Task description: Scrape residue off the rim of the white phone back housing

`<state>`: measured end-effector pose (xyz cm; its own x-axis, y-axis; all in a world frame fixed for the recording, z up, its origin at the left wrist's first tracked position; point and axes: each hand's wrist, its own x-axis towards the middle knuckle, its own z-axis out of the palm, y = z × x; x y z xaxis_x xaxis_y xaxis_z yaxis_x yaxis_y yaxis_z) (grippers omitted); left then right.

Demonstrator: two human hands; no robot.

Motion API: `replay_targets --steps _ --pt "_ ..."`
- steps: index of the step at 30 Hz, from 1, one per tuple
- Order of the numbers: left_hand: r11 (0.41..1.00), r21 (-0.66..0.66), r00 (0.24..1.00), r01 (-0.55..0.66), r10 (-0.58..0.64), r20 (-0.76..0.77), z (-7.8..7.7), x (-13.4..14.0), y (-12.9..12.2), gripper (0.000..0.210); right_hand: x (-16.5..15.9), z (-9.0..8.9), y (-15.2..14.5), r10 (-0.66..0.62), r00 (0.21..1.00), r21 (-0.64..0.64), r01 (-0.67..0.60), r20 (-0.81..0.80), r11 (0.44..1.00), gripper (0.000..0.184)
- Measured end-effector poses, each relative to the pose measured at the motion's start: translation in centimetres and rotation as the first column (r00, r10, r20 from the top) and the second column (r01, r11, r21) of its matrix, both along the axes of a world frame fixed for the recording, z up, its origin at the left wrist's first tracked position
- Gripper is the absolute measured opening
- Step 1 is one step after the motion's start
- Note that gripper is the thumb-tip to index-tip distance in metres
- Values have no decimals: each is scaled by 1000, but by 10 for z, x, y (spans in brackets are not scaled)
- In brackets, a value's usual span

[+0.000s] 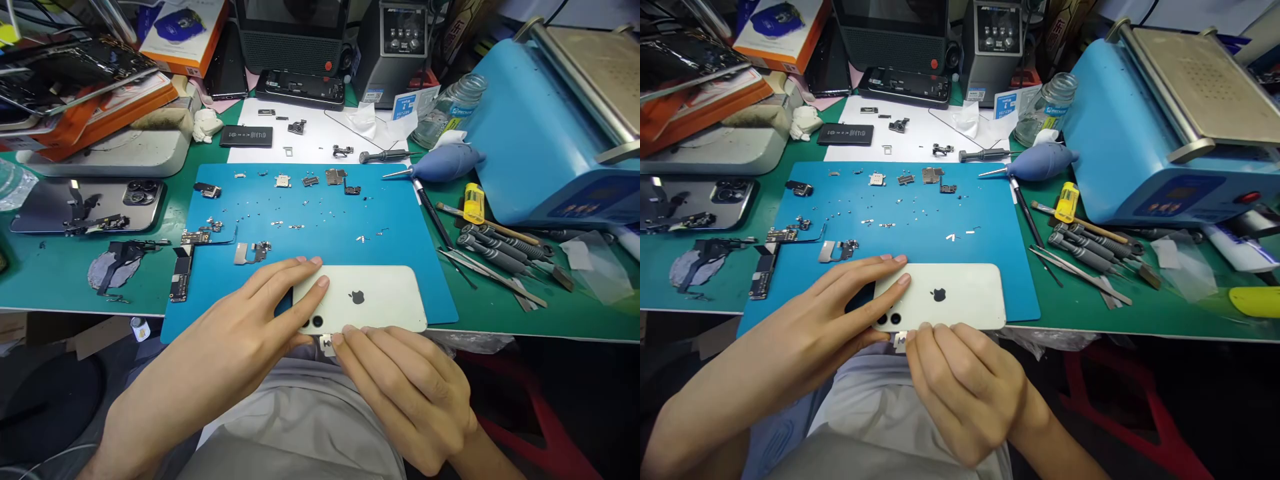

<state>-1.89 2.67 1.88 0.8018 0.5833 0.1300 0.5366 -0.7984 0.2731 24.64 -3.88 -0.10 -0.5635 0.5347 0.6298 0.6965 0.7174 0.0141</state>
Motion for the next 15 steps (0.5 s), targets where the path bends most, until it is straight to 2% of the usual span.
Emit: replay_targets --steps 7,15 --pt "1000 19 1000 4 -4 24 2 1 0 65 -1 2 2 7 1000 6 -7 7 1000 22" --pt "1000 9 998 0 0 58 -4 2 1 62 -3 0 1 4 1000 20 -4 9 1000 23"
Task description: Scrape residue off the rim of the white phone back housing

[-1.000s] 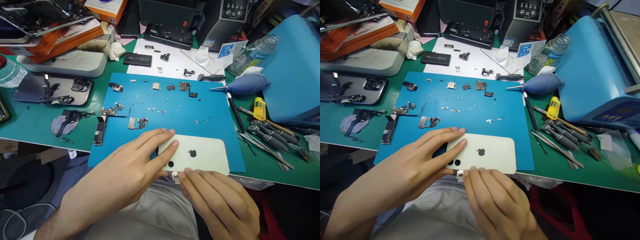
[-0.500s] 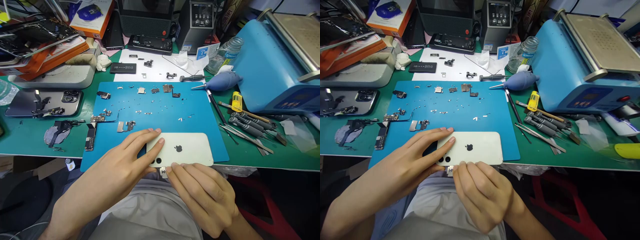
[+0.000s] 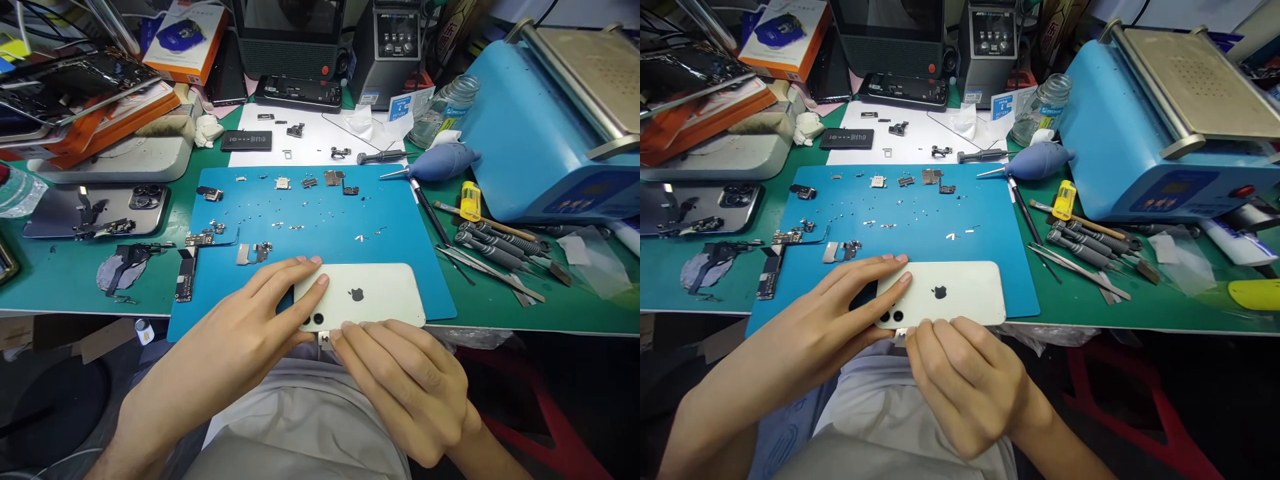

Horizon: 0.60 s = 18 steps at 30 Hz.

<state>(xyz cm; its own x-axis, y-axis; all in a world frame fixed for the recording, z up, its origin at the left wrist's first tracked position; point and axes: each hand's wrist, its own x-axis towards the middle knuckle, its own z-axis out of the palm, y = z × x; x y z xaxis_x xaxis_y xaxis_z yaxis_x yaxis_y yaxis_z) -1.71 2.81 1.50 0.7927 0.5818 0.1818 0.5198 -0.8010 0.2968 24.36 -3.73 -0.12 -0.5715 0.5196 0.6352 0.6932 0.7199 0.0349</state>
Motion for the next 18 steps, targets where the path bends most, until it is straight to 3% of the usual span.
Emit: replay_targets --steps 11,15,18 --pt "1000 -24 999 4 -3 52 1 0 3 62 2 3 -1 5 1000 25 -5 -9 1000 26" --pt "999 -48 998 11 -8 54 2 -1 4 62 16 14 -15 -50 998 -64 47 -34 997 18" --pt "997 -75 999 3 0 40 3 -5 5 61 41 22 -22 -112 983 -174 86 -144 981 21"
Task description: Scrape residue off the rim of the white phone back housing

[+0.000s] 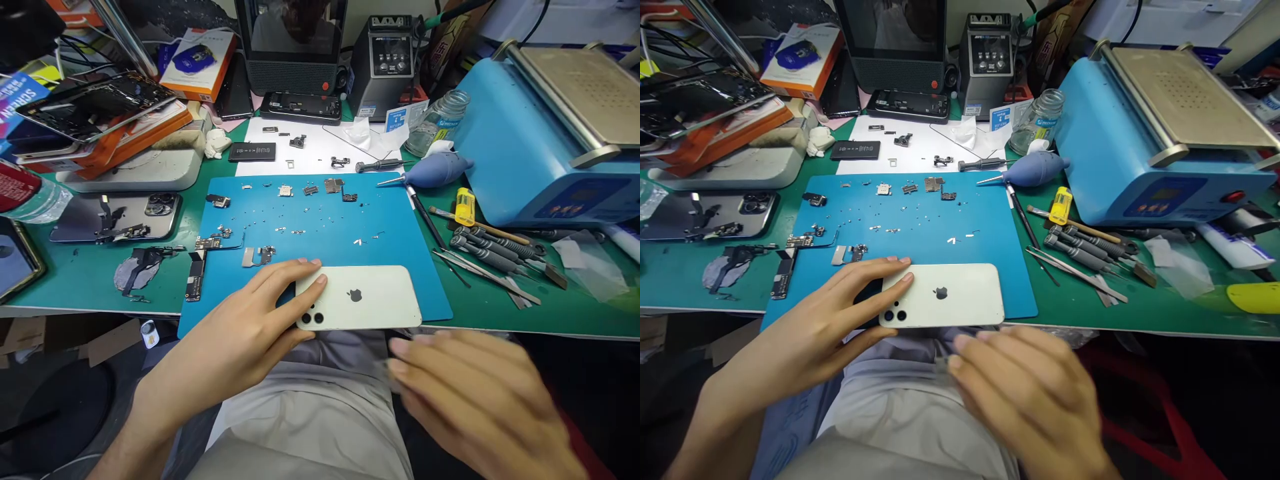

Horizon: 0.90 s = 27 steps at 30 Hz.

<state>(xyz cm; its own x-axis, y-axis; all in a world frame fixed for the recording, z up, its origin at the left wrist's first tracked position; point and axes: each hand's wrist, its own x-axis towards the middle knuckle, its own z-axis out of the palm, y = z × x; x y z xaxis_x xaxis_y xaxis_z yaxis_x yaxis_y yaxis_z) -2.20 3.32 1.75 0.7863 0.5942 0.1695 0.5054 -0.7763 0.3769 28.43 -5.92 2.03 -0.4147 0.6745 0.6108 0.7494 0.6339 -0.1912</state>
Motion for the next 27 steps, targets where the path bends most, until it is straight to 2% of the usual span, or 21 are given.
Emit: replay_targets --steps 3,5,8,13,18,21,27 --pt "999 -34 999 -35 34 -29 2 -1 -2 60 27 4 2 -160 964 -73 148 -212 986 30" --pt "997 -45 996 -70 67 -62 3 3 -6 59 41 6 7 -253 921 -109 230 -297 967 34" --pt "993 -8 992 -119 119 -49 0 14 -10 62 54 8 15 -317 916 -116 297 -246 948 27" --pt "984 72 986 -163 161 40 -10 30 -9 74 59 12 33 -275 956 -137 261 -100 956 18" --pt "984 86 988 -154 152 21 -18 22 -6 79 50 18 56 -225 974 -262 209 -30 942 11" --pt "984 97 988 -149 151 -12 -18 21 -7 79 42 20 70 -162 986 -305 167 42 938 7" --pt "977 81 977 -197 202 -68 -12 28 -11 77 28 20 91 -72 987 -329 115 141 937 15"
